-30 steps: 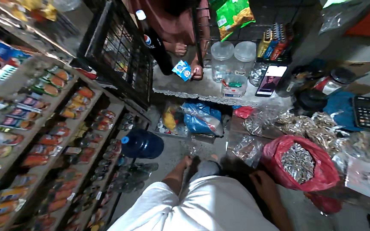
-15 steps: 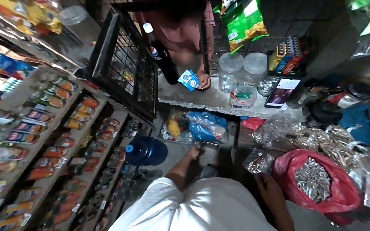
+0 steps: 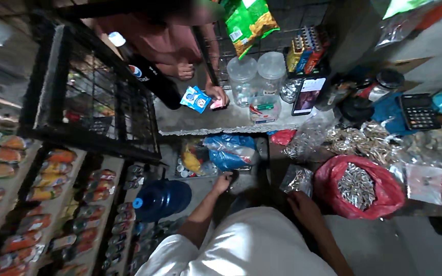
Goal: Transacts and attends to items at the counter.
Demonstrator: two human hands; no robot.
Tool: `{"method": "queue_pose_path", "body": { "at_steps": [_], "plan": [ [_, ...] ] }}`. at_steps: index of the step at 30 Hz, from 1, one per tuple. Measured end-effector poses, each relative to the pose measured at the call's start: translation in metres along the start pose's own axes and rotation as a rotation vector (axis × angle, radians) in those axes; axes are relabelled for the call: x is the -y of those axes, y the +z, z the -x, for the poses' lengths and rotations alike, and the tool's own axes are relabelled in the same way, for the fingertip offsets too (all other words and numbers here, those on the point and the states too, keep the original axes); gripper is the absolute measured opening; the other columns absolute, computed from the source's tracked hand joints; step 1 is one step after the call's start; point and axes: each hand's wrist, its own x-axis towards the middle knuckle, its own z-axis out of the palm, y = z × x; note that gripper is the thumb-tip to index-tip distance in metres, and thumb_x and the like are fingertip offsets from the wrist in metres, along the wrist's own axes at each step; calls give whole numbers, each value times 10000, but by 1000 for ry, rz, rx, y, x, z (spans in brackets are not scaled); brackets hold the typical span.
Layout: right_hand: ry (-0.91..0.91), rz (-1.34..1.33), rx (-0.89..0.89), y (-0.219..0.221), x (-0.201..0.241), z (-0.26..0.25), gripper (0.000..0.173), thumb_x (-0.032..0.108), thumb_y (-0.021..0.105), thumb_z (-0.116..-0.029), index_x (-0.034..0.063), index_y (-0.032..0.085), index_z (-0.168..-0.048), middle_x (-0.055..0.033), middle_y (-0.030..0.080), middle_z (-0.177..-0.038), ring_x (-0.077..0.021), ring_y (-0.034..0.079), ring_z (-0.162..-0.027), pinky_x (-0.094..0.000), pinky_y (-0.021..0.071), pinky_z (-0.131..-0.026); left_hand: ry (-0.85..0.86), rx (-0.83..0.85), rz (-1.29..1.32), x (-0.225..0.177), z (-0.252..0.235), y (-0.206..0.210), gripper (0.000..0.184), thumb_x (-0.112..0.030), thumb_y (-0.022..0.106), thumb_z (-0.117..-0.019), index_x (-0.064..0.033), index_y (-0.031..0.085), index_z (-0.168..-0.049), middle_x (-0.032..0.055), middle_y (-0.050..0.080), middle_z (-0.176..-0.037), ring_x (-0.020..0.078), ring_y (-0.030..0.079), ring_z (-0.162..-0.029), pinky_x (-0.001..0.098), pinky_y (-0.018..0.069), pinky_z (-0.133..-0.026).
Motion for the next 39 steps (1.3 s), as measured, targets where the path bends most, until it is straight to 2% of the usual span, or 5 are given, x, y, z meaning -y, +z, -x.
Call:
{"method": "queue_pose_path", "body": {
  "at_steps": [13, 17, 21, 25, 39],
  "plan": [
    [42, -126, -25, 4, -26, 32, 373, 199, 512, -1072, -11, 606, -1366, -255, 606, -1371, -420, 629, -1215, -579, 475, -1039, 537, 0, 359, -204, -19, 18, 386, -93, 412, -1084, 70, 474, -1428, 191, 630, -1302, 178, 670, -1082, 341, 545, -947],
    [-29, -159, -88, -6, -45, 38, 347, 174, 526, -1058, -21, 639, -1322, -244, 641, -1323, -401, 650, -1188, -561, 492, -1031, 703, -69, 307, -270, -45, 36, 423, -134, 347, -1102, 74, 463, -1452, 202, 621, -1339, 171, 650, -1152, 328, 523, -995],
    [-66, -146, -138, -28, -70, 45, 343, 178, 529, -1053, -20, 657, -1302, -245, 647, -1315, -409, 652, -1185, -570, 496, -1021, 636, -174, 191, -322, -75, 56, 460, -157, 342, -1114, 56, 388, -1520, 256, 491, -1486, 298, 519, -1353, 436, 437, -1109],
    [-14, -134, -143, -53, -99, 55, 351, 188, 517, -1061, -25, 654, -1305, -255, 642, -1318, -423, 644, -1191, -576, 484, -1028, 599, -257, 142, -342, -100, 68, 477, -118, 357, -1101, 48, 311, -1545, 287, 476, -1466, 333, 527, -1316, 447, 449, -1076],
    [-7, -176, -182, -85, -174, 63, 326, 166, 527, -1052, -47, 664, -1258, -266, 662, -1251, -428, 672, -1111, -591, 514, -965, 729, -305, 317, -333, -128, 77, 370, -85, 384, -1091, 60, 456, -1424, 207, 580, -1304, 203, 629, -1123, 382, 554, -940]
  ]
}}
